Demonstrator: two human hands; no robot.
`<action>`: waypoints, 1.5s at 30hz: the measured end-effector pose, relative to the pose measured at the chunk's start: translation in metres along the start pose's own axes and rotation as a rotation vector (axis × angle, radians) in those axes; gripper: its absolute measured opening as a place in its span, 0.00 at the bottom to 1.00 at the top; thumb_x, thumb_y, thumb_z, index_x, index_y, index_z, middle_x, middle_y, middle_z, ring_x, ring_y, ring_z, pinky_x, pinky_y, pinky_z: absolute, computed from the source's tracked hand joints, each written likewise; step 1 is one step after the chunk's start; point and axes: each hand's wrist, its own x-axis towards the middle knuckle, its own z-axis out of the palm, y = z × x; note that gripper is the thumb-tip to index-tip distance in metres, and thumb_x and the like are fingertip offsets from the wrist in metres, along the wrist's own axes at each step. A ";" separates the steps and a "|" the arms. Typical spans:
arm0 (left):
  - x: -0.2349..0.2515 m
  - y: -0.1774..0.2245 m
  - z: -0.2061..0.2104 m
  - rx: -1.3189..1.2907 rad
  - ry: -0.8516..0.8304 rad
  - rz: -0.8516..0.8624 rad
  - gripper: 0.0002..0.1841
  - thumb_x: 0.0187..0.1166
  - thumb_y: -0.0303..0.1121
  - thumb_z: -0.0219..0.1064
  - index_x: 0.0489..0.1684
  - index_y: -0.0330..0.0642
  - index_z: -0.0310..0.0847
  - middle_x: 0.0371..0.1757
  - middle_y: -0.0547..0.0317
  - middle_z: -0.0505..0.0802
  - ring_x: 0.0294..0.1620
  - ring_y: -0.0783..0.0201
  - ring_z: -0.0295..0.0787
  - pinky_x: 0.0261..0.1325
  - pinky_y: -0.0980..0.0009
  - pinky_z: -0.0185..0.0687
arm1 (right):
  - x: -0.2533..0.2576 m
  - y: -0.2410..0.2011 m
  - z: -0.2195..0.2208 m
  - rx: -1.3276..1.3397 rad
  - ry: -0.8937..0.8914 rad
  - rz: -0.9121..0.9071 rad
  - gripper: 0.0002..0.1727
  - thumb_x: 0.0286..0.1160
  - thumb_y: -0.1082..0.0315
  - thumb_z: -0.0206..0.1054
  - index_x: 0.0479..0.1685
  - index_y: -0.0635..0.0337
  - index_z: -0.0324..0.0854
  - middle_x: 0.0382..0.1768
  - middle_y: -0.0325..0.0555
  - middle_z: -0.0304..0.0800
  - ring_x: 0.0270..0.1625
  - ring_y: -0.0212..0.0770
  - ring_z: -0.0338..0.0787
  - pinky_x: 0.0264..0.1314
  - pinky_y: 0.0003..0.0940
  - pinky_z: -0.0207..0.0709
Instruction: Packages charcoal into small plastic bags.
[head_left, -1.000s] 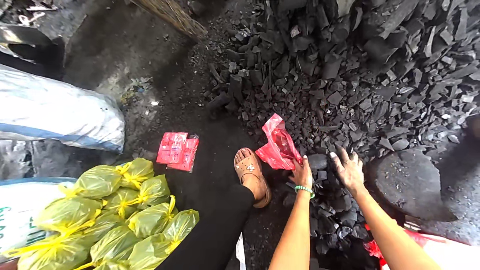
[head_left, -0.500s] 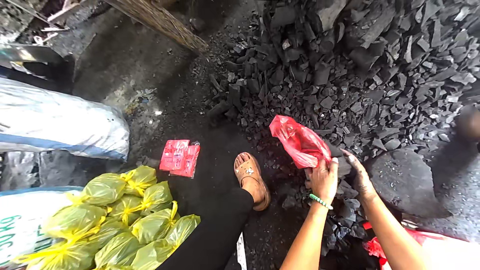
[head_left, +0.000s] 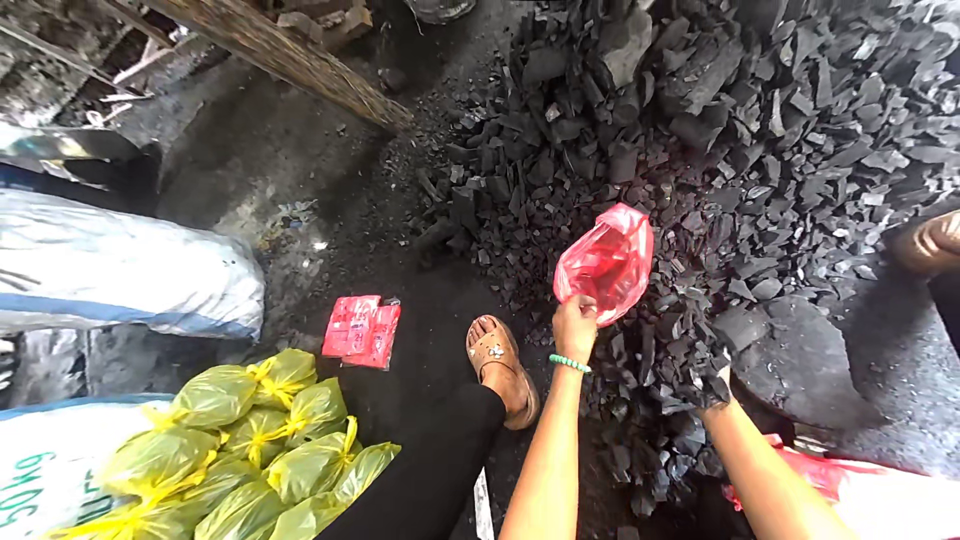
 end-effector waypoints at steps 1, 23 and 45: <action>-0.001 0.003 -0.002 0.101 0.046 0.032 0.16 0.82 0.23 0.63 0.66 0.34 0.82 0.62 0.31 0.87 0.56 0.40 0.90 0.60 0.45 0.86 | 0.004 -0.005 0.009 0.106 -0.075 -0.015 0.29 0.95 0.45 0.30 0.58 0.46 0.77 0.41 0.31 0.90 0.43 0.24 0.88 0.43 0.25 0.85; 0.041 0.045 -0.025 -0.206 -0.283 0.235 0.62 0.54 0.07 0.74 0.95 0.38 0.33 0.85 0.25 0.66 0.81 0.35 0.70 0.77 0.42 0.74 | 0.048 -0.165 0.158 -1.056 -0.532 -0.101 0.27 0.91 0.52 0.55 0.83 0.53 0.73 0.80 0.52 0.76 0.80 0.53 0.76 0.76 0.64 0.69; -0.023 -0.074 0.060 -0.347 -0.076 -0.417 0.35 0.94 0.55 0.45 0.94 0.42 0.50 0.95 0.40 0.54 0.95 0.39 0.43 0.92 0.41 0.38 | 0.018 -0.003 -0.009 -1.588 -0.070 -0.249 0.40 0.86 0.42 0.58 0.91 0.58 0.62 0.86 0.67 0.65 0.89 0.74 0.60 0.84 0.75 0.54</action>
